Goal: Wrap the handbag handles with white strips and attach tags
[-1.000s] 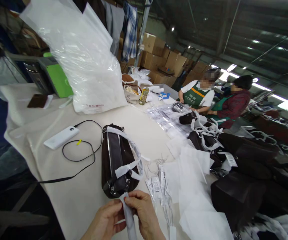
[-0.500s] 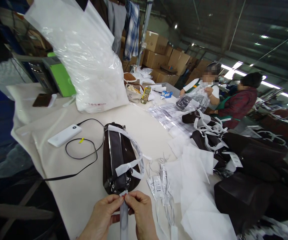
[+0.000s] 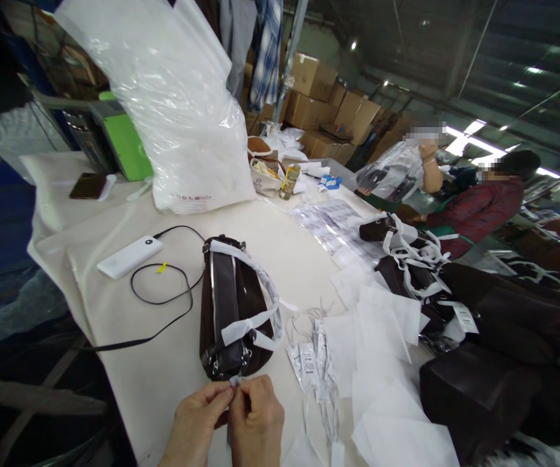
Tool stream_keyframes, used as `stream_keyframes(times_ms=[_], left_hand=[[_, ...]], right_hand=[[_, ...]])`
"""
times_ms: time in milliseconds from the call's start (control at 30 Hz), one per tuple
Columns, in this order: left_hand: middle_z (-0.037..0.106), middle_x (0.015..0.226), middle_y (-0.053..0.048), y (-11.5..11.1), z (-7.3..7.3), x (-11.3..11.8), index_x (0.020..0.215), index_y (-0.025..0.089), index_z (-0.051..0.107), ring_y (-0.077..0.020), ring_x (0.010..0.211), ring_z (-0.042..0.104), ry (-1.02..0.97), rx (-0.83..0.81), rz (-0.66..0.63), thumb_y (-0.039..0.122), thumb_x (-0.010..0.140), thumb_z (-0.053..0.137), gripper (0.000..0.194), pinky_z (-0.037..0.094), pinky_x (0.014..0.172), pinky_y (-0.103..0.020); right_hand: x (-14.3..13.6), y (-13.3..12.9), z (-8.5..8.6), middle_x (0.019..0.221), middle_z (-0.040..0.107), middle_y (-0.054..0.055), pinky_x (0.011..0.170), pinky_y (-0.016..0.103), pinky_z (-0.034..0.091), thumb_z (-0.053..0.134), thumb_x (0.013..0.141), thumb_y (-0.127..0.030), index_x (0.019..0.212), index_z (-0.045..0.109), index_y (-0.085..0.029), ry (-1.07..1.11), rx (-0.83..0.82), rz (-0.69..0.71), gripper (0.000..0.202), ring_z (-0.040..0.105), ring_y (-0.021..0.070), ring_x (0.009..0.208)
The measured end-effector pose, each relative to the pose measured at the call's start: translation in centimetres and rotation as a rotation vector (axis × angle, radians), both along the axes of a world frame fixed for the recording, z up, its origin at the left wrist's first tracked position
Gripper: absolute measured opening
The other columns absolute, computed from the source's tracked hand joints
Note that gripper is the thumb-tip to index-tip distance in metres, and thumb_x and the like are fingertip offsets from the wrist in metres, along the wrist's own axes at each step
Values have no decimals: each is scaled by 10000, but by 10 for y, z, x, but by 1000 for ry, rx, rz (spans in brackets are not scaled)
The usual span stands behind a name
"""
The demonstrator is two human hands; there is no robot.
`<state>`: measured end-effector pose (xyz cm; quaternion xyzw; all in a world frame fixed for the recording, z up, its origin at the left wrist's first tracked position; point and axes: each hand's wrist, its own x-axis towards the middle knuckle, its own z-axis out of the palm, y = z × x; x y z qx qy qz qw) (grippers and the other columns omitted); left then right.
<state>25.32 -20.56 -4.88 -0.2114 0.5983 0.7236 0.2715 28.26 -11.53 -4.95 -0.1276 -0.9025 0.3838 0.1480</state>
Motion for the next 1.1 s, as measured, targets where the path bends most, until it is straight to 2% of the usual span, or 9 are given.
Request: stream_keyframes(times_ms=[100, 167, 300, 400, 567, 700, 833, 967, 1100], left_hand=[[658, 802, -74, -10, 4, 4, 809, 150, 655, -237, 861, 589, 111, -42, -146, 344, 674, 502, 282, 455, 803, -314], [651, 881, -80, -16, 9, 5, 876, 159, 647, -227, 887, 583, 177, -78, -244, 332, 725, 446, 305, 453, 802, -297], [615, 867, -87, -23, 18, 2, 861, 160, 644, -208, 820, 574, 311, -123, -365, 335, 782, 390, 319, 446, 755, -275], [585, 800, -74, -23, 21, 1, 811, 175, 651, -200, 778, 559, 358, -128, -398, 331, 788, 403, 295, 431, 720, -261], [576, 827, -66, -20, 20, 6, 867, 198, 659, -181, 748, 557, 448, -124, -296, 251, 762, 422, 264, 432, 697, -247], [593, 777, -58, -21, 11, 5, 776, 201, 670, -185, 755, 559, 428, -204, -218, 263, 727, 514, 175, 425, 704, -246], [566, 604, -32, -23, -2, 2, 617, 170, 628, -154, 601, 512, 179, -89, -133, 354, 685, 584, 201, 382, 580, -245], [536, 509, -8, -15, -7, 1, 621, 139, 570, -111, 473, 451, -156, 141, 43, 392, 604, 653, 266, 313, 486, -228], [505, 458, 2, -2, -4, -4, 549, 155, 518, -118, 438, 433, -187, 118, 58, 323, 582, 627, 203, 315, 469, -242]], right_hand=[[1, -5, -5, 586, 524, 15, 454, 216, 366, 415, 812, -150, 672, 569, -172, 158, 273, 91, 208, 506, 114, 484], [0, -7, -5, 577, 516, 13, 449, 221, 352, 401, 798, -118, 676, 557, -177, 171, 328, 119, 207, 503, 118, 482], [-6, -7, 1, 570, 534, 19, 461, 221, 368, 432, 750, -131, 594, 533, -183, 16, 132, 77, 193, 521, 123, 488], [-11, -3, 9, 572, 558, 33, 496, 245, 390, 480, 725, -187, 550, 539, -183, -184, -33, 47, 185, 540, 149, 524], [-17, 8, 23, 600, 578, 31, 543, 279, 432, 424, 672, -151, 629, 626, -173, -452, -443, 160, 208, 556, 169, 572], [-22, 11, 31, 545, 571, 9, 532, 261, 434, 394, 615, -122, 629, 651, -151, -542, -702, 212, 258, 540, 133, 525], [-26, 10, 37, 494, 581, 11, 500, 240, 424, 525, 657, -222, 621, 622, -117, -573, -883, 108, 147, 528, 108, 460], [-28, 8, 31, 471, 593, 18, 437, 215, 408, 659, 610, -371, 615, 555, -124, -614, -1005, -37, 269, 527, 103, 406], [-29, 9, 22, 426, 572, 5, 390, 192, 381, 675, 578, -394, 585, 516, -137, -616, -1006, -84, 302, 513, 98, 368]])
